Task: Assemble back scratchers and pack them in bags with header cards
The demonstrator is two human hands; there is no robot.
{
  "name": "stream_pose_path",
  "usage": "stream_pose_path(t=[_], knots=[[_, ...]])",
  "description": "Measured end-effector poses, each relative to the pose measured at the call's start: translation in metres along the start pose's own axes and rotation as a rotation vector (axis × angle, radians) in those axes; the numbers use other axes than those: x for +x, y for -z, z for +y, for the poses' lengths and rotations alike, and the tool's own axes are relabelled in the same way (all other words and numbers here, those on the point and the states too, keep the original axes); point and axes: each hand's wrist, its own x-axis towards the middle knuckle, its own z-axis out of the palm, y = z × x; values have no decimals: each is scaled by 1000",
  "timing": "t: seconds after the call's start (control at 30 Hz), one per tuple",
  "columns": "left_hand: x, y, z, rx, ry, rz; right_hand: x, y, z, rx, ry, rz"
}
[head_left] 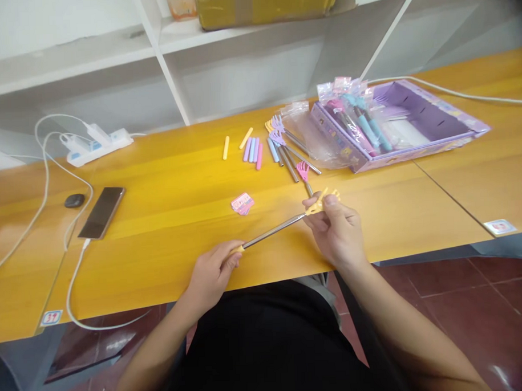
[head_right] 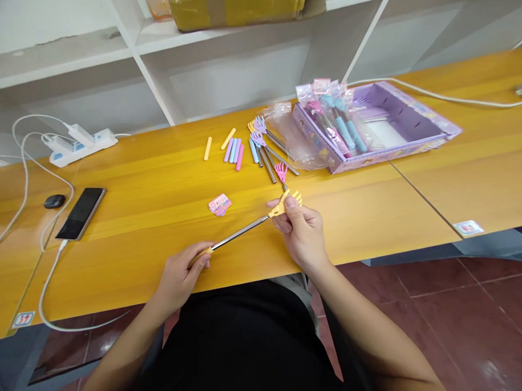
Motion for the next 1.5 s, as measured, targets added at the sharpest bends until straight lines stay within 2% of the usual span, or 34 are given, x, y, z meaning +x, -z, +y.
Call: stream_pose_path(t=[0.53,0.83,1.1,1.5], knots=[[-1,0,0,63,-47,23,-5,-6,3,-56,-35,-17],[-1,0,2,72,-27,14,-21,-8,25,-110,-137,-92],[-2,1,3,72,-9,10,-40,-22,46,-80,-211,-163],[-5,-2,1,59,-21,51,-45,-35,45,-99,-243,-146]])
